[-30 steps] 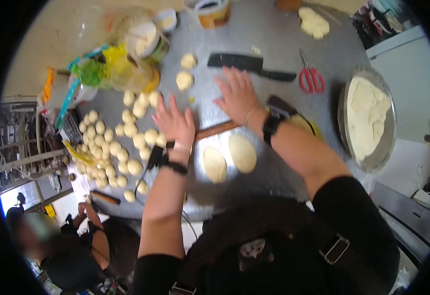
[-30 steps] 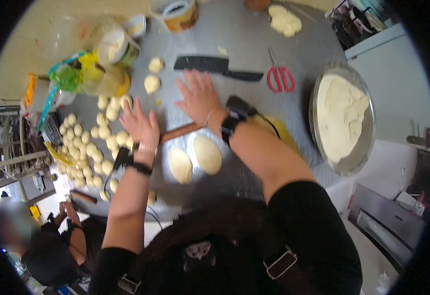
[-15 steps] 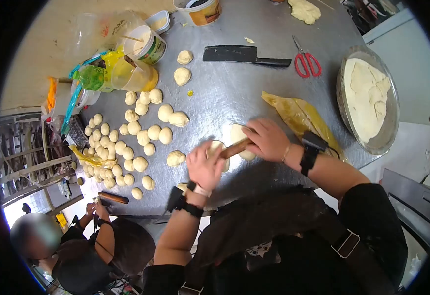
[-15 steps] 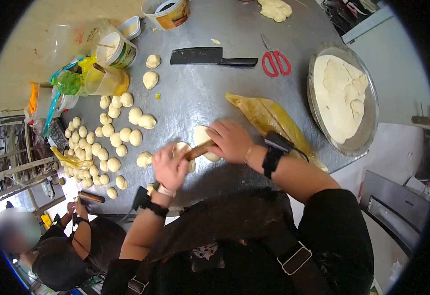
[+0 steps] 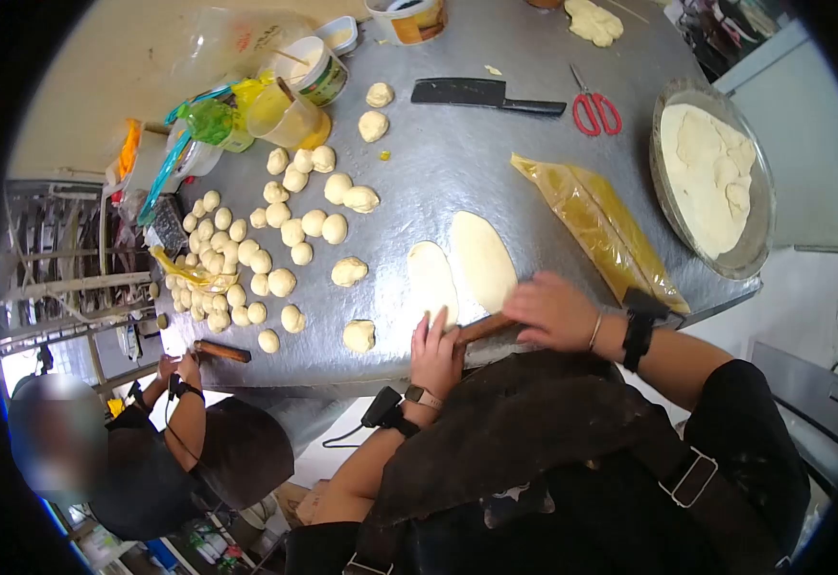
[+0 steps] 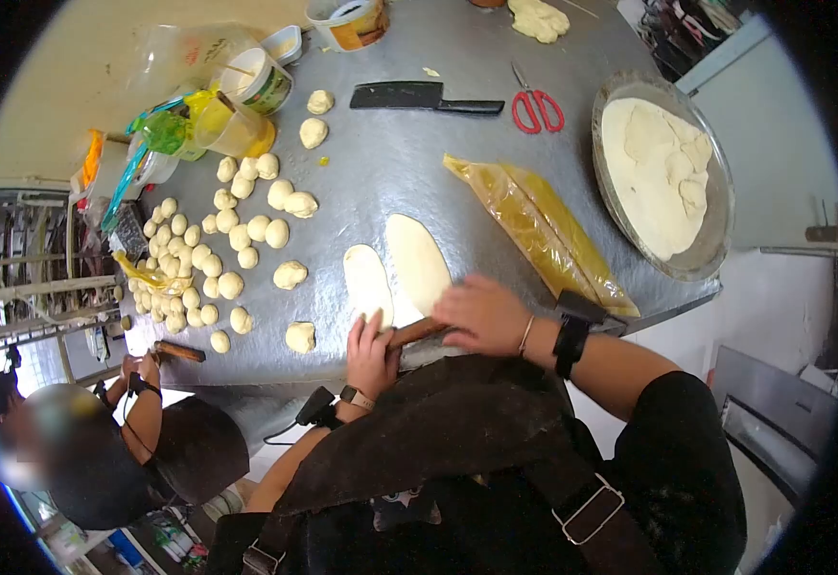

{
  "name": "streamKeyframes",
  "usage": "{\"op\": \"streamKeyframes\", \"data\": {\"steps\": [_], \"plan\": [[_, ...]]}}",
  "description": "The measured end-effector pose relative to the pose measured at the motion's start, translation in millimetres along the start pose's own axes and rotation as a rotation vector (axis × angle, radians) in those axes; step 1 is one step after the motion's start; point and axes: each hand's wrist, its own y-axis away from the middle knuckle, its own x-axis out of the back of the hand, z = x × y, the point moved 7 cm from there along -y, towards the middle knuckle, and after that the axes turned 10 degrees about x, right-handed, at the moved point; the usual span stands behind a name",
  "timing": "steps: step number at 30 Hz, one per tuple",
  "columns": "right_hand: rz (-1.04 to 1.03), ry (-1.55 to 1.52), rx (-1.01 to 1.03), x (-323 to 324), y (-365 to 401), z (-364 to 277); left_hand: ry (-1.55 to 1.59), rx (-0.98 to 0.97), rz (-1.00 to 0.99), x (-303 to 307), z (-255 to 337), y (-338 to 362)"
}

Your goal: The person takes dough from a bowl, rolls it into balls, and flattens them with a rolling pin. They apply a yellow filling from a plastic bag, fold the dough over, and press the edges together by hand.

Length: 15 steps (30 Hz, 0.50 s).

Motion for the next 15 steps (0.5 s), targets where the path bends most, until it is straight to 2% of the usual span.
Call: {"op": "streamKeyframes", "data": {"steps": [1, 2, 3, 5, 6, 7, 8, 9, 11, 15], "plan": [[-0.039, -0.022, 0.020, 19, -10, 15, 0.119, -0.019, -0.038, -14, -13, 3], [0.207, 0.130, -0.131, 61, -25, 45, 0.237, -0.046, -0.076, -20, -20, 4], [0.461, 0.278, -0.283, 98, -32, 63, 0.219, -0.105, -0.033, -8, -16, 4], [0.127, 0.354, -0.597, 99, -37, 90, 0.183, -0.228, 0.064, 30, 1, 3], [-0.039, 0.388, -0.760, 100, -33, 104, 0.187, -0.129, 0.088, 46, -2, 4], [-0.048, 0.352, -0.773, 98, -31, 109, 0.196, -0.029, 0.107, 58, -7, 12], [-0.057, 0.319, -0.784, 92, -26, 117, 0.195, 0.039, 0.226, 69, -13, 21], [-0.071, 0.283, -0.794, 86, -24, 127, 0.275, 0.252, 0.234, 68, -31, 29], [-0.098, 0.152, -0.806, 70, -20, 147, 0.347, 0.444, 0.412, 67, -53, 42], [-0.161, 0.038, -0.774, 52, -15, 157, 0.402, 0.521, 0.499, 51, -77, 42]]}}
